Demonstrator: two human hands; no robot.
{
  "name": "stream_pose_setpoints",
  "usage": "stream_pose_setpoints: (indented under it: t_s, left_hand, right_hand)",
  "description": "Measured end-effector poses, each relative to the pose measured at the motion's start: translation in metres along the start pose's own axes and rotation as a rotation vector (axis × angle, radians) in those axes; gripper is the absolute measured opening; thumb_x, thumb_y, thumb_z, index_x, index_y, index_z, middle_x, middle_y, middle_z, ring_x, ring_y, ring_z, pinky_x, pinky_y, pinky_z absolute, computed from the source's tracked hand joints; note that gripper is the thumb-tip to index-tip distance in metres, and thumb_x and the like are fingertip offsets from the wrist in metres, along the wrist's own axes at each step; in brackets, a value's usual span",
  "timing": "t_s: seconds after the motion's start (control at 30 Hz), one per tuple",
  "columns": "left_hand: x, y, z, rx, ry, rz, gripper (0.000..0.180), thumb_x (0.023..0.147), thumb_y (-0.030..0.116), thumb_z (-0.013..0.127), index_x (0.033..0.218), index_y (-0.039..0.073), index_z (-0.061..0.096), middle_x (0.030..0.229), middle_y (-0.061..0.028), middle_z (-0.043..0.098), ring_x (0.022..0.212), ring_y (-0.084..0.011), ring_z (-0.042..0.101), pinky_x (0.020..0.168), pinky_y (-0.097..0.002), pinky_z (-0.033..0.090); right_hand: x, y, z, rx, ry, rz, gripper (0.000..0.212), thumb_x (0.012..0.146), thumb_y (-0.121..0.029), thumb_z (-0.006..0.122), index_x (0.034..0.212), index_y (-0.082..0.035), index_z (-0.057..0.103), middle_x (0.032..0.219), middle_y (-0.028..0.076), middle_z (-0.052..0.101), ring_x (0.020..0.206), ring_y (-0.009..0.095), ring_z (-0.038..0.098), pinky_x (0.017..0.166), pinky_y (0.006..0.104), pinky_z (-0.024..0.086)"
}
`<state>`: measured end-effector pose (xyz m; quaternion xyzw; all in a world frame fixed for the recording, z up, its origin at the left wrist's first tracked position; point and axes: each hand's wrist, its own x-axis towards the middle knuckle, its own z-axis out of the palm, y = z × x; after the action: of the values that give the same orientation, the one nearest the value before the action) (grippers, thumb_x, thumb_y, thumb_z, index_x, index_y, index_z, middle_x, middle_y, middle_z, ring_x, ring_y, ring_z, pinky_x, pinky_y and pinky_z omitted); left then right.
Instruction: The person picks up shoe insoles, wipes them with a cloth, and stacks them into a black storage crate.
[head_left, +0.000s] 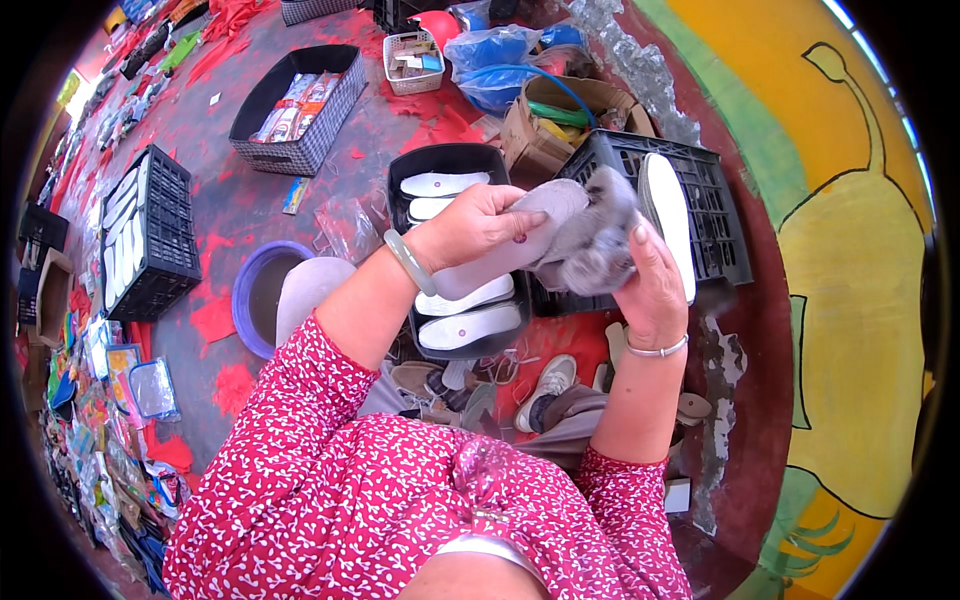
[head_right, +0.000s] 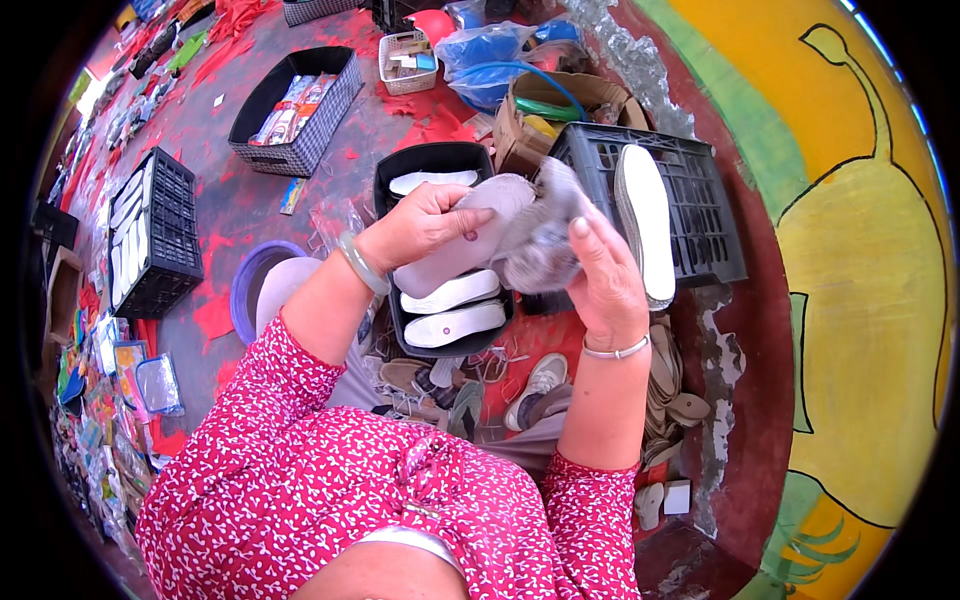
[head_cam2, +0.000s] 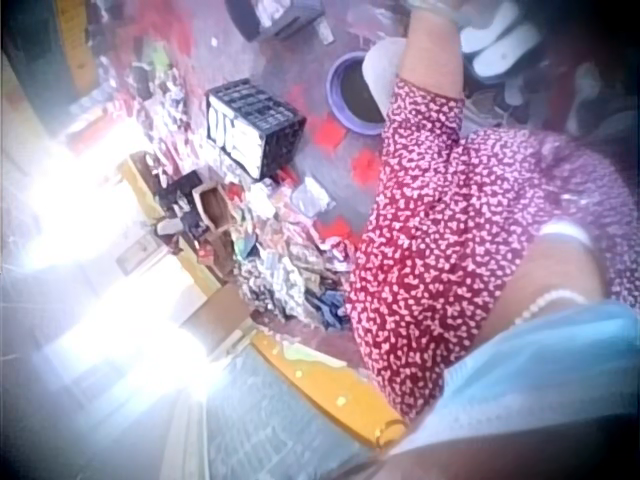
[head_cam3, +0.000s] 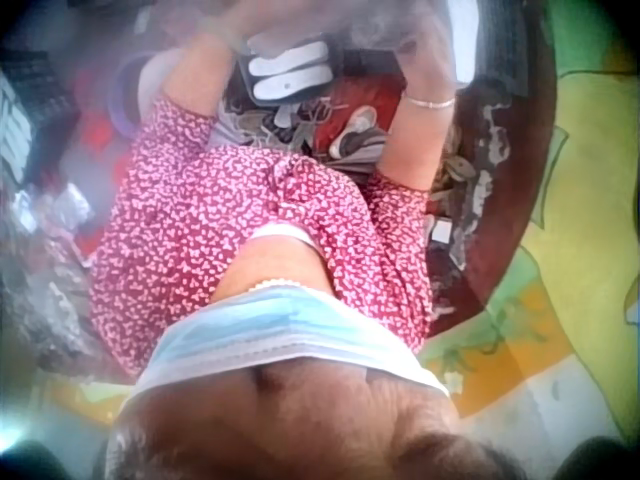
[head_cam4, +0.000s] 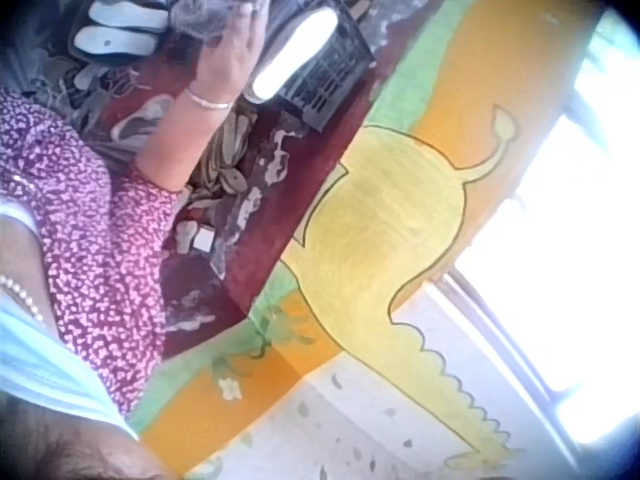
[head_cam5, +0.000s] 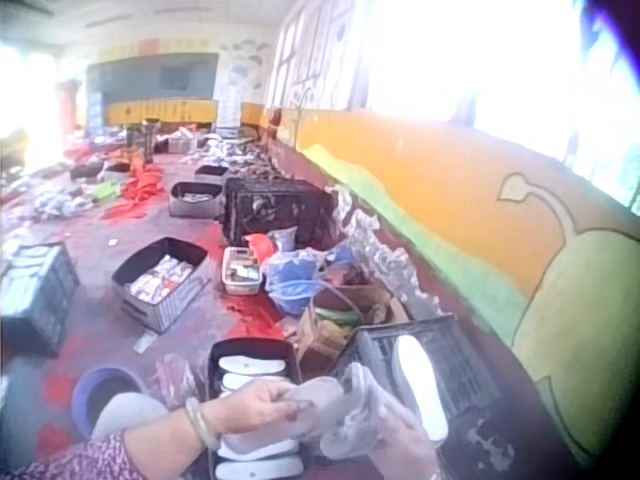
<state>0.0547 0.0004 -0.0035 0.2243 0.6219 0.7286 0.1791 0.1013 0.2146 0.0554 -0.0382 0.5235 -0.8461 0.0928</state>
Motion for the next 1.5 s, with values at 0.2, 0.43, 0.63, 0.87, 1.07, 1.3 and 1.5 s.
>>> stream_pose_setpoints:
  t_s: [0.2, 0.43, 0.63, 0.87, 1.07, 1.3, 1.5]
  left_hand:
    - [-0.002, 0.005, 0.007, -0.023, -0.044, -0.024, 0.024, 0.088, 0.021, 0.06, 0.103, 0.002, 0.062, 0.082, 0.0038, 0.06, 0.07, -0.0021, 0.051, 0.063, -0.0189, 0.043]
    - [-0.005, -0.006, 0.017, 0.027, 0.0, -0.034, 0.018, 0.09, 0.018, 0.057, 0.101, 0.005, 0.063, 0.078, 0.005, 0.057, 0.066, -0.0011, 0.049, 0.058, -0.0189, 0.041]
    - [-0.008, 0.006, 0.024, -0.035, 0.164, 0.048, 0.018, 0.09, 0.017, 0.056, 0.099, 0.003, 0.064, 0.077, 0.0044, 0.058, 0.065, -0.001, 0.048, 0.057, -0.0186, 0.041]
    - [-0.005, 0.0, 0.03, -0.073, 0.326, 0.186, 0.02, 0.089, 0.017, 0.058, 0.101, 0.002, 0.062, 0.078, 0.0042, 0.06, 0.064, -0.0004, 0.048, 0.057, -0.0174, 0.041]
    - [-0.005, 0.002, 0.023, -0.053, 0.302, 0.107, 0.022, 0.089, 0.017, 0.058, 0.105, 0.002, 0.062, 0.081, 0.0051, 0.06, 0.065, -0.0001, 0.048, 0.056, -0.0172, 0.04]
    - [-0.001, 0.012, 0.0, -0.1, 0.121, -0.018, 0.023, 0.088, 0.019, 0.06, 0.104, 0.002, 0.062, 0.083, 0.0017, 0.063, 0.068, -0.0026, 0.056, 0.057, -0.0182, 0.043]
    - [0.004, 0.003, 0.007, -0.328, 0.141, -0.031, 0.026, 0.088, 0.02, 0.06, 0.107, 0.002, 0.059, 0.091, -0.0017, 0.063, 0.076, -0.0071, 0.06, 0.067, -0.023, 0.049]
  right_hand:
    - [0.007, 0.018, -0.016, 0.086, -0.01, 0.036, 0.043, 0.086, -0.002, 0.056, 0.128, 0.002, 0.044, 0.116, 0.009, 0.057, 0.101, 0.015, 0.057, 0.087, 0.0271, 0.046]
    - [0.01, 0.044, 0.009, -0.291, 0.141, -0.165, 0.031, 0.079, 0.002, 0.066, 0.11, 0.002, 0.06, 0.094, 0.001, 0.062, 0.081, 0.005, 0.055, 0.071, 0.0185, 0.045]
    - [0.012, 0.04, 0.014, -0.388, 0.151, -0.135, 0.024, 0.08, 0.0, 0.066, 0.103, 0.003, 0.063, 0.089, -0.001, 0.061, 0.077, 0.004, 0.052, 0.066, 0.0182, 0.044]
    - [0.013, 0.058, 0.018, -0.684, 0.217, -0.327, 0.025, 0.08, -0.004, 0.064, 0.104, 0.001, 0.062, 0.082, 0.0, 0.058, 0.071, 0.005, 0.05, 0.064, 0.0199, 0.042]
    - [0.012, 0.062, 0.024, -0.627, 0.241, -0.303, 0.023, 0.082, -0.004, 0.063, 0.104, 0.001, 0.063, 0.082, 0.0, 0.059, 0.072, 0.004, 0.05, 0.064, 0.0196, 0.042]
    - [0.013, 0.005, -0.016, 0.101, 0.285, -0.315, 0.028, 0.088, -0.001, 0.051, 0.116, 0.001, 0.056, 0.107, 0.011, 0.061, 0.094, 0.018, 0.061, 0.083, 0.0298, 0.049]
    - [0.012, 0.025, 0.01, -0.26, 0.232, -0.287, 0.03, 0.091, -0.006, 0.051, 0.12, -0.007, 0.044, 0.099, 0.005, 0.058, 0.087, 0.01, 0.057, 0.073, 0.0234, 0.049]
